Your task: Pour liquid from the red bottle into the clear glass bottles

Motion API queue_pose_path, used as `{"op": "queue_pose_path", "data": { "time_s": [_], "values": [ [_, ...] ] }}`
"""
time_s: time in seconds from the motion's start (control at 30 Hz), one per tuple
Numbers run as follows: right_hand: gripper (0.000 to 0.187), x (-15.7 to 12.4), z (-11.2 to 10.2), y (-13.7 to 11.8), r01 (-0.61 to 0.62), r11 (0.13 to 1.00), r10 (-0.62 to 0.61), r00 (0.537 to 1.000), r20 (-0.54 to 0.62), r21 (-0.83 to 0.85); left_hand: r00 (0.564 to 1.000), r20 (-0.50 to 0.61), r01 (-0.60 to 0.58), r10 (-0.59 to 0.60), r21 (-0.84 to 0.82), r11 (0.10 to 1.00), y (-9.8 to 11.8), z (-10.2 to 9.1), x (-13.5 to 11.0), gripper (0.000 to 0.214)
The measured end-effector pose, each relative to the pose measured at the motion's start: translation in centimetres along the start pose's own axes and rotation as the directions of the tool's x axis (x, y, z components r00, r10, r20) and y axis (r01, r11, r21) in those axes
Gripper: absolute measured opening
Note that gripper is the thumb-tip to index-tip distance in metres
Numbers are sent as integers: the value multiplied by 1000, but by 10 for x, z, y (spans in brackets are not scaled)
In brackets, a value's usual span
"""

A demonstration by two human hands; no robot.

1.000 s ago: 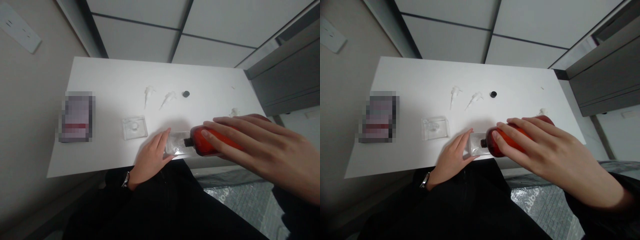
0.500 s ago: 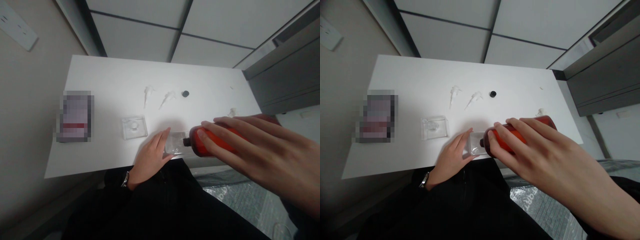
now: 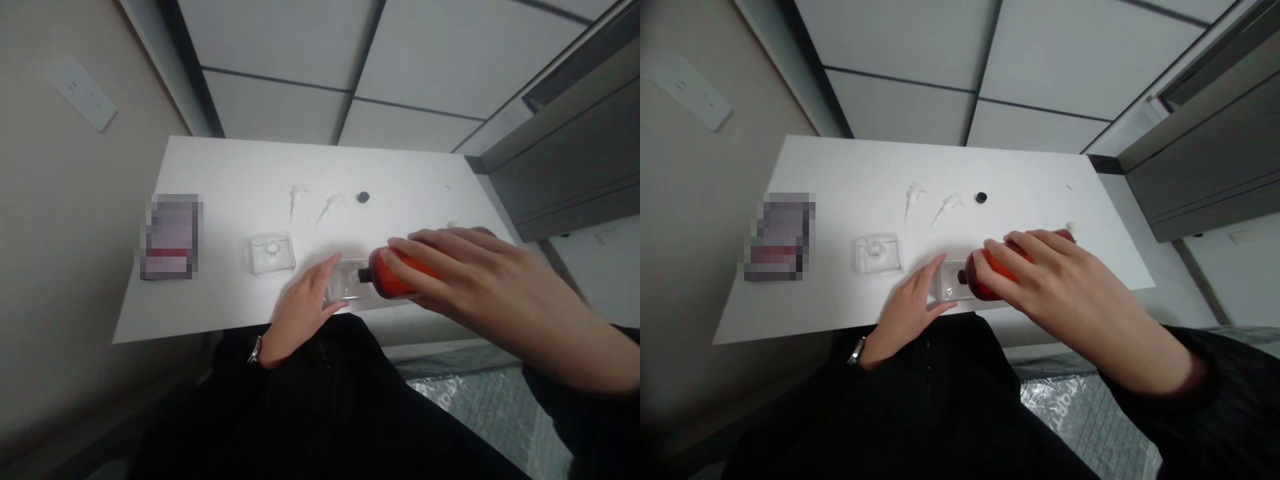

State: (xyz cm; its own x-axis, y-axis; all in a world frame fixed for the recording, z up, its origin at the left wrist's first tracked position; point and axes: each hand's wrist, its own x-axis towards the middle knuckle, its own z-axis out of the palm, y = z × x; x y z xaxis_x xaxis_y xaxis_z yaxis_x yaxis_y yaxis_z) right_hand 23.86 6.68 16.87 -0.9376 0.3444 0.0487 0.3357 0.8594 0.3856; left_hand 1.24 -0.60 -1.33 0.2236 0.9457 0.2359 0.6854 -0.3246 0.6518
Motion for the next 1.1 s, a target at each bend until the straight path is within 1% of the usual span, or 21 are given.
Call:
{"op": "queue_pose_path", "data": {
  "time_s": [0.03, 0.1, 0.13, 0.2, 0.27, 0.33, 0.4, 0.43, 0.47, 0.5, 0.57, 0.6, 0.63, 0.67, 0.7, 0.77, 0.93, 1.03, 1.1],
  "values": [
    [34, -3, 5, 0, -19, 1000, 20, 1000, -8, 22, 1000, -12, -27, 27, -4, 1000, -1, 0, -1, 83],
    [39, -11, 17, 1, -60, 994, 63, 998, -25, 95, 997, -28, -66, 66, 11, 998, -2, 2, -2, 66],
    [44, -15, 24, 1, -80, 986, 86, 996, -36, 145, 997, -31, -70, 71, 26, 997, -3, 2, -2, 61],
    [52, -24, 39, 1, -137, 956, 158, 985, -61, 261, 997, -36, -62, 63, 47, 997, -5, 4, -3, 58],
    [59, -34, 55, -1, -220, 893, 266, 962, -66, 393, 997, -54, -60, 63, 52, 997, -4, 4, -3, 58],
    [66, -44, 71, -5, -300, 783, 392, 918, -57, 545, 992, -88, -82, 89, 74, 994, 0, 2, -3, 59],
    [72, -53, 90, -12, -347, 639, 521, 852, -53, 687, 984, -116, -117, 133, 130, 985, 6, -1, -2, 61],
    [74, -57, 101, -16, -346, 561, 585, 809, -64, 752, 980, -126, -132, 153, 165, 977, 10, -4, -2, 64],
    [76, -59, 112, -20, -331, 472, 653, 754, -72, 817, 976, -136, -140, 169, 199, 970, 14, -6, -1, 68],
    [76, -61, 123, -25, -300, 378, 709, 702, -66, 876, 973, -146, -141, 177, 229, 963, 19, -9, 0, 73],
    [77, -59, 147, -33, -206, 158, 803, 596, -4, 966, 971, -153, -134, 183, 286, 949, 27, -15, 4, 82],
    [79, -56, 158, -37, -164, 70, 829, 559, 35, 984, 971, -144, -136, 189, 315, 939, 30, -18, 7, 83],
    [81, -51, 168, -40, -123, -8, 867, 494, 68, 992, 973, -121, -144, 195, 343, 928, 33, -22, 10, 82],
    [84, -45, 177, -42, -89, -66, 886, 454, 100, 994, 975, -92, -154, 201, 368, 917, 35, -25, 14, 81],
    [86, -38, 184, -43, -62, -107, 890, 440, 124, 992, 977, -62, -163, 203, 392, 905, 37, -28, 18, 80],
    [89, -23, 192, -44, -20, -139, 888, 441, 133, 990, 981, -14, -169, 195, 437, 884, 38, -34, 26, 82],
    [86, 4, 196, -37, 18, -108, 880, 468, 87, 994, 988, 34, -143, 149, 542, 828, 35, -49, 46, 81],
    [80, 9, 194, -32, -1, -85, 872, 484, 75, 996, 991, 43, -128, 126, 575, 808, 31, -55, 58, 82],
    [79, 8, 193, -29, -22, -58, 871, 487, 61, 998, 993, 38, -111, 109, 582, 806, 28, -59, 66, 83]
  ]
}}
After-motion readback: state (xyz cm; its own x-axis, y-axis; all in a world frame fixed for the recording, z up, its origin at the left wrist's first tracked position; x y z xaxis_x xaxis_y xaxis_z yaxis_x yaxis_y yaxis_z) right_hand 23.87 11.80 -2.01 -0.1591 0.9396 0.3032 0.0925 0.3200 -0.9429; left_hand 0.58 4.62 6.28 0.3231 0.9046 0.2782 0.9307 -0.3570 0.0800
